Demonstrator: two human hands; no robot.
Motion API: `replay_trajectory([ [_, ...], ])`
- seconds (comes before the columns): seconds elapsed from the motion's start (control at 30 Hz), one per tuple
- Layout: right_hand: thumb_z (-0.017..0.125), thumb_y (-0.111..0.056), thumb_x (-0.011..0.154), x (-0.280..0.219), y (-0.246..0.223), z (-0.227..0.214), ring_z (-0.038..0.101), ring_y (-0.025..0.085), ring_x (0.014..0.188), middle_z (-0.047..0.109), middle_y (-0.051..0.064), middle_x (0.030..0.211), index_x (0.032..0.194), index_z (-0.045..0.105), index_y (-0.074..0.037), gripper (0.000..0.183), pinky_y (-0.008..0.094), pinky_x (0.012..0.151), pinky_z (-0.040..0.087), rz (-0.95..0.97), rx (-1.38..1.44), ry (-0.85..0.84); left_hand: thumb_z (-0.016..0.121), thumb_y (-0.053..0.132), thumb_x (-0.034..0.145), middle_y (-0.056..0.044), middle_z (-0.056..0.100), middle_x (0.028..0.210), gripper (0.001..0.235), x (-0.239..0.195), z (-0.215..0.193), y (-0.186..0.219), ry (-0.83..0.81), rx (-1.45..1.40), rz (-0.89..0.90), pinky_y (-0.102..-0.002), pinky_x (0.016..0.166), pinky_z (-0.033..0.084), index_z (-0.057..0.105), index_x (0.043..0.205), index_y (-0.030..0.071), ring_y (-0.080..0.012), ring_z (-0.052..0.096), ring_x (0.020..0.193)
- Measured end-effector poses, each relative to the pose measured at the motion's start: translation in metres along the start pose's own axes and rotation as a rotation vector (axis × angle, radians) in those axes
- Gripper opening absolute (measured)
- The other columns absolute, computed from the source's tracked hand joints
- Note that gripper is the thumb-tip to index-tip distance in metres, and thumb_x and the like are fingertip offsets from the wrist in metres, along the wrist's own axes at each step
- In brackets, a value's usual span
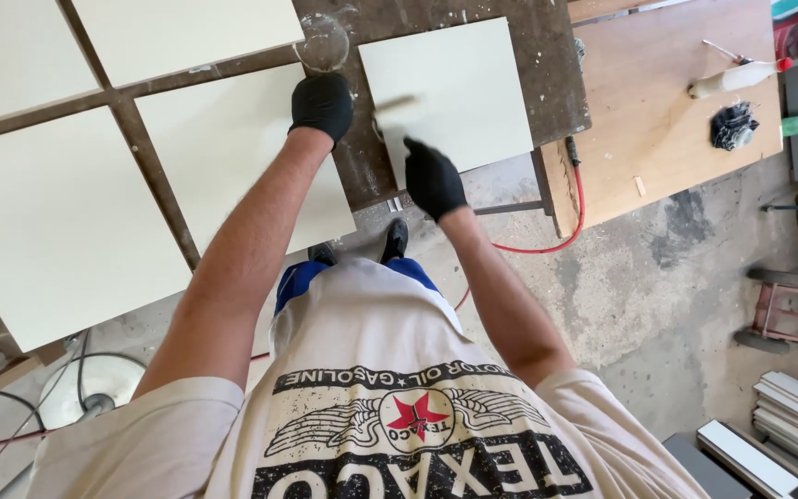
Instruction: Applying white paint to square wooden panels using a hand roller and then placing them on a drying surface.
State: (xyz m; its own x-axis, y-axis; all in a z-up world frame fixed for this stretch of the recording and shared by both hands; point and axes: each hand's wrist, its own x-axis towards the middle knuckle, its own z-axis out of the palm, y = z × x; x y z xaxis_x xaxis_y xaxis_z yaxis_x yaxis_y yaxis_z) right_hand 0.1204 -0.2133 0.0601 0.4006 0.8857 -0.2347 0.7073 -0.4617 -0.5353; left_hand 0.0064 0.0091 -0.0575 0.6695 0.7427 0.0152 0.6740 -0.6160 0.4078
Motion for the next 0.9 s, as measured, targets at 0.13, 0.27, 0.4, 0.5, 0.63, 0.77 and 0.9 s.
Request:
replay_trajectory([
  [0.13, 0.058, -0.01, 0.1, -0.097, 0.029, 0.012, 0.074, 0.031, 0.1, 0.072, 0.017, 0.126, 0.142, 0.061, -0.01, 0.042, 0.04, 0.09, 0.061, -0.056, 0.007, 0.058, 0.06, 0.005, 0.084, -0.013, 0.073, 0.072, 0.015, 0.005, 0.007, -0.003, 0.059, 0.021, 0.04, -0.046, 0.06, 0.06, 0.073, 0.079, 0.011, -0.0369, 0.072, 0.068],
  [0.27, 0.057, -0.015, 0.098, -0.067, 0.037, 0.032, 0.073, 0.034, 0.103, 0.074, 0.013, 0.124, 0.138, 0.065, -0.013, 0.04, 0.042, 0.09, 0.058, -0.093, -0.06, 0.178, 0.058, 0.004, 0.084, -0.01, 0.071, 0.069, 0.018, 0.004, -0.001, 0.0, 0.0, 0.008, 0.011, -0.045, 0.058, 0.059, 0.072, 0.076, 0.013, -0.0342, 0.07, 0.065],
  [0.4, 0.044, -0.018, 0.104, 0.051, -0.039, -0.012, 0.061, 0.023, 0.131, 0.058, 0.009, 0.149, 0.147, 0.054, -0.014, 0.044, 0.034, 0.116, 0.044, 0.204, 0.034, -0.084, 0.057, 0.009, 0.086, -0.015, 0.074, 0.074, 0.017, 0.002, -0.009, 0.003, 0.011, -0.024, -0.016, -0.049, 0.061, 0.058, 0.073, 0.08, 0.011, -0.0396, 0.071, 0.07],
  [0.5, 0.054, -0.016, 0.091, 0.147, 0.016, 0.018, 0.071, 0.029, 0.112, 0.074, 0.006, 0.126, 0.129, 0.07, -0.018, 0.042, 0.033, 0.102, 0.053, -0.034, -0.009, 0.103, 0.063, 0.009, 0.088, -0.012, 0.071, 0.07, 0.016, 0.002, -0.013, 0.004, -0.031, -0.019, -0.036, -0.046, 0.061, 0.059, 0.073, 0.076, 0.012, -0.0352, 0.07, 0.067],
  [0.63, 0.058, -0.018, 0.093, 0.085, 0.028, -0.001, 0.07, 0.022, 0.117, 0.074, 0.007, 0.126, 0.128, 0.071, -0.014, 0.037, 0.029, 0.107, 0.05, -0.079, 0.142, 0.091, 0.057, 0.007, 0.087, -0.012, 0.072, 0.072, 0.019, 0.002, -0.009, 0.003, -0.072, -0.019, -0.039, -0.047, 0.062, 0.058, 0.072, 0.077, 0.011, -0.0363, 0.07, 0.069],
  [0.77, 0.055, -0.011, 0.099, -0.041, 0.052, 0.002, 0.072, 0.03, 0.108, 0.071, 0.016, 0.129, 0.137, 0.064, -0.006, 0.04, 0.039, 0.096, 0.057, -0.194, -0.054, 0.069, 0.06, 0.003, 0.08, -0.01, 0.073, 0.07, 0.016, 0.006, 0.007, -0.004, 0.013, 0.039, 0.016, -0.046, 0.058, 0.06, 0.072, 0.077, 0.014, -0.0363, 0.072, 0.067],
  [0.9, 0.055, -0.012, 0.097, -0.108, 0.033, 0.004, 0.071, 0.035, 0.109, 0.072, 0.014, 0.128, 0.141, 0.062, -0.013, 0.044, 0.042, 0.092, 0.057, 0.032, 0.027, 0.081, 0.06, 0.002, 0.08, -0.011, 0.073, 0.072, 0.017, -0.002, -0.008, 0.003, -0.004, 0.007, -0.001, -0.046, 0.061, 0.06, 0.073, 0.08, 0.012, -0.0369, 0.072, 0.07],
])
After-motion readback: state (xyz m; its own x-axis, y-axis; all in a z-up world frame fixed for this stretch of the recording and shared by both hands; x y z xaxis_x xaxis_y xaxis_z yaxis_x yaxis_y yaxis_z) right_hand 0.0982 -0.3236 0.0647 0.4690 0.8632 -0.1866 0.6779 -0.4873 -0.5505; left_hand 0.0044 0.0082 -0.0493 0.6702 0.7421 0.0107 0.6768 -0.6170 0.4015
